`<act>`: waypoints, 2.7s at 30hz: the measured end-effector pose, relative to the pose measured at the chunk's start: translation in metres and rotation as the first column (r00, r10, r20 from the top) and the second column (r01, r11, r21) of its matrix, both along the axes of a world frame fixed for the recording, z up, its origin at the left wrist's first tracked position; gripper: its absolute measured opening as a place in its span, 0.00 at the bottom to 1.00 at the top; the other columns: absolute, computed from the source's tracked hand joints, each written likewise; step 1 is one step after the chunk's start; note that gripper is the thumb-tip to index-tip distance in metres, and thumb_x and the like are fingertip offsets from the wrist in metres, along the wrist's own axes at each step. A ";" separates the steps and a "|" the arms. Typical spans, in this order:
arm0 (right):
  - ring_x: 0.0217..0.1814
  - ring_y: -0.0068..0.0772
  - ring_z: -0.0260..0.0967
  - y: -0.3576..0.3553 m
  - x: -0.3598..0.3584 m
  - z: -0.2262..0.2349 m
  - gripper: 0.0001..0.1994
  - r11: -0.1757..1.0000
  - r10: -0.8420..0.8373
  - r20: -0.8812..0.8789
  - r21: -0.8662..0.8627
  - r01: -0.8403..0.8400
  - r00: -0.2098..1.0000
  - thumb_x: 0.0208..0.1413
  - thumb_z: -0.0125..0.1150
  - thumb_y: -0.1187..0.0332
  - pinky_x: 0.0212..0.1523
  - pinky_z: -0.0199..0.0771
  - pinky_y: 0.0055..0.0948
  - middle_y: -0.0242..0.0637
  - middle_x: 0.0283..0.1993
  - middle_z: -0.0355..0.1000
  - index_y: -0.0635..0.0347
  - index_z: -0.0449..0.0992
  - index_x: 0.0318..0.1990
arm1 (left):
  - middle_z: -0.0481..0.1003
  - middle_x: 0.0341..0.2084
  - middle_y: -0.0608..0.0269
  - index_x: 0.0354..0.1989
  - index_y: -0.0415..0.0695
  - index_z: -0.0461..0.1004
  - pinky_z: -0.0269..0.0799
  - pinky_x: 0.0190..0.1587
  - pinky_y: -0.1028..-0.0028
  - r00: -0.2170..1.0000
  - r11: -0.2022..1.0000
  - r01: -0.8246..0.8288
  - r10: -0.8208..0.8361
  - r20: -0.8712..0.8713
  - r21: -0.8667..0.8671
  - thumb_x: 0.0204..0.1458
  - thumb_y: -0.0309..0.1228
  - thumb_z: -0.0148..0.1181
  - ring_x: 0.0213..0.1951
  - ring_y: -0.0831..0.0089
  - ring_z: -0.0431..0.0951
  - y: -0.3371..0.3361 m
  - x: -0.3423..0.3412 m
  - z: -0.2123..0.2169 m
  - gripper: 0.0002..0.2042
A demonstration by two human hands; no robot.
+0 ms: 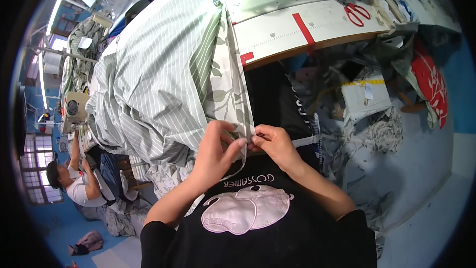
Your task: Sew fabric pieces together using an industrial sewing machine to assemble pillowcases.
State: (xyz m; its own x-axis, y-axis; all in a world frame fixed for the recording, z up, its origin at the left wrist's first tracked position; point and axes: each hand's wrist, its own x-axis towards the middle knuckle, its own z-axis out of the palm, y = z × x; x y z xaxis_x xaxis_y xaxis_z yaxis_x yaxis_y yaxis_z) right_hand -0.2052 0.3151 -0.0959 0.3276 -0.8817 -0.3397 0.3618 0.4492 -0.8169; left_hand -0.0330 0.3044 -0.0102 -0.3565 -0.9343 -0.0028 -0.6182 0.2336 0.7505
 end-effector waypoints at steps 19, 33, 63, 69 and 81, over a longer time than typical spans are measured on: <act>0.31 0.15 0.68 0.008 -0.008 0.009 0.06 0.986 0.035 -0.319 -0.144 -0.085 0.947 0.60 0.60 0.74 0.34 0.69 0.19 0.28 0.31 0.72 0.68 0.78 0.39 | 0.72 0.23 0.62 0.35 0.40 0.71 0.68 0.27 0.74 0.957 0.956 -0.266 0.278 -0.086 0.121 0.58 0.24 0.60 0.23 0.79 0.72 0.015 0.037 0.029 0.04; 0.32 0.37 0.74 0.015 -0.020 0.025 0.05 0.926 -0.036 -0.516 -0.339 -0.165 0.856 0.53 0.62 0.76 0.32 0.69 0.30 0.43 0.32 0.73 0.69 0.77 0.37 | 0.67 0.29 0.63 0.31 0.46 0.75 0.73 0.30 0.68 0.778 0.811 0.566 -0.468 0.419 -0.145 0.43 0.29 0.60 0.30 0.67 0.75 -0.013 -0.015 0.035 0.06; 0.33 0.39 0.71 -0.049 -0.017 0.017 0.09 0.307 -0.536 -0.427 -0.902 -0.302 0.728 0.38 0.61 0.84 0.34 0.72 0.34 0.37 0.35 0.74 0.66 0.78 0.31 | 0.72 0.37 0.55 0.33 0.39 0.72 0.74 0.35 0.66 0.988 0.956 -0.140 0.154 0.032 -0.258 0.46 0.26 0.67 0.35 0.57 0.76 -0.016 0.008 0.015 0.09; 0.32 0.39 0.71 -0.048 -0.012 0.020 0.09 0.341 -0.536 -0.424 -0.900 -0.272 0.730 0.37 0.61 0.85 0.33 0.72 0.33 0.37 0.34 0.74 0.66 0.77 0.29 | 0.72 0.31 0.58 0.34 0.40 0.73 0.71 0.32 0.65 0.890 0.875 -0.260 0.381 0.251 -0.409 0.48 0.24 0.67 0.31 0.59 0.74 -0.019 0.032 -0.044 0.09; 0.33 0.41 0.71 -0.046 -0.015 0.022 0.10 0.319 -0.544 -0.414 -0.907 -0.277 0.730 0.36 0.62 0.87 0.33 0.73 0.33 0.39 0.36 0.74 0.67 0.78 0.29 | 0.75 0.27 0.53 0.34 0.38 0.75 0.72 0.28 0.65 0.973 0.984 -0.129 0.150 -0.178 0.123 0.51 0.18 0.60 0.26 0.54 0.76 -0.007 0.026 0.057 0.04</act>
